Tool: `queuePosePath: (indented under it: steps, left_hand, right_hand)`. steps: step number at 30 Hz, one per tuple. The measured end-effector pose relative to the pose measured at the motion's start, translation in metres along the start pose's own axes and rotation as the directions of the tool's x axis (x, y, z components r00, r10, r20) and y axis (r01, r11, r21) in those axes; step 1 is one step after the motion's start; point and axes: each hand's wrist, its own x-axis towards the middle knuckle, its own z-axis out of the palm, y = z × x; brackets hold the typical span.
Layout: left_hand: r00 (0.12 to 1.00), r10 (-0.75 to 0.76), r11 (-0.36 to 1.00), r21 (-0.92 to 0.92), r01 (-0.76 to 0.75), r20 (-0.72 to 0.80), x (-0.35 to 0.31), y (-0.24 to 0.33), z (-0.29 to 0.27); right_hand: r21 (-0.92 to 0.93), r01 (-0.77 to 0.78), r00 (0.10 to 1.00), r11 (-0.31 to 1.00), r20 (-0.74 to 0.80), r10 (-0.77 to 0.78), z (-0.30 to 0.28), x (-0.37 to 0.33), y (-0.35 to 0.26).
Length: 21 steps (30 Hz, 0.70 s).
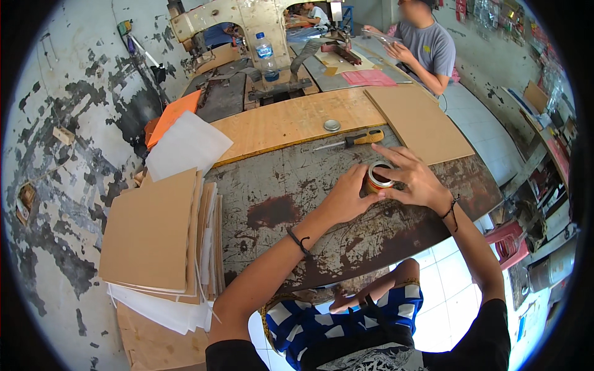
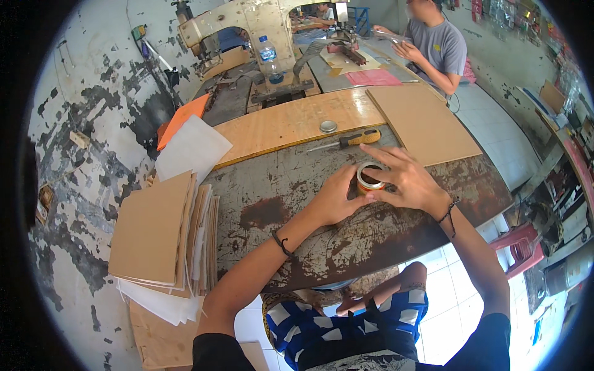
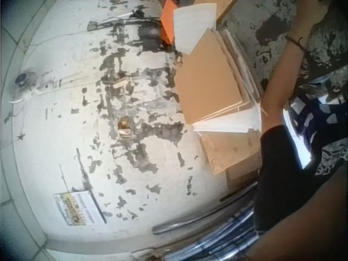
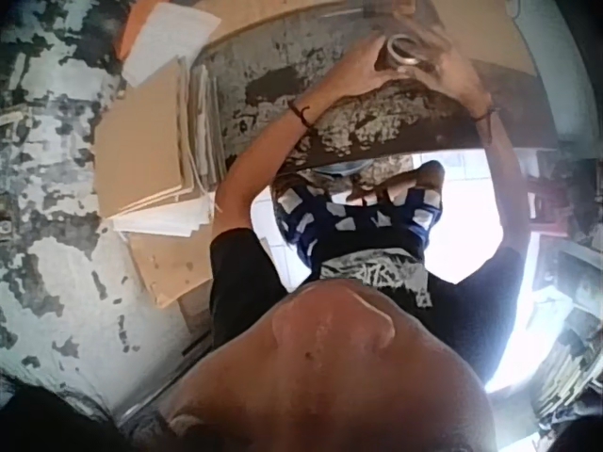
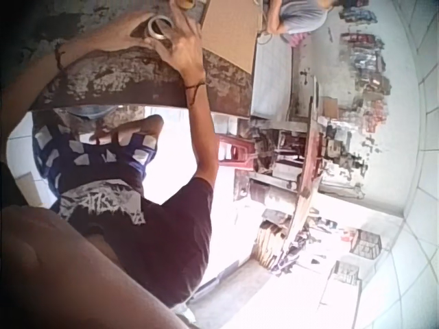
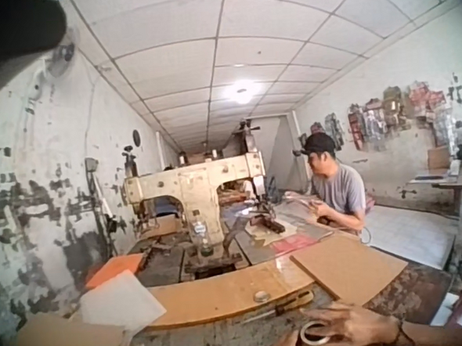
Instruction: The person presses a white foam sheet on a workbench, moves a stack of cardboard sheets, and uses a screwdriver to pry the lid off a small yellow can.
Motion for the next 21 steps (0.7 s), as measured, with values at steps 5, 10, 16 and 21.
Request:
queuePosePath:
  steps: [5, 10, 16, 21]
  left_hand:
    - [0.998, -0.032, 0.998, -0.046, 0.035, 0.052, 0.002, -0.004, -0.001]
    - [0.999, -0.003, 0.999, -0.051, 0.006, 0.051, 0.005, -0.003, 0.0]
    - [0.995, -0.014, 0.998, -0.056, 0.02, 0.101, 0.003, -0.004, -0.005]
    - [0.992, -0.016, 0.997, -0.069, 0.025, 0.121, 0.006, 0.002, -0.008]
  right_hand:
    - [0.073, 0.047, 0.999, 0.996, 0.019, -0.049, 0.003, 0.003, 0.008]
    - [0.118, 0.039, 0.999, 0.992, 0.032, -0.043, 0.003, 0.001, 0.011]
    - [0.149, 0.085, 0.993, 0.985, 0.064, -0.095, 0.004, 0.008, 0.016]
    - [0.147, 0.08, 0.992, 0.986, 0.089, -0.093, 0.002, 0.008, 0.018]
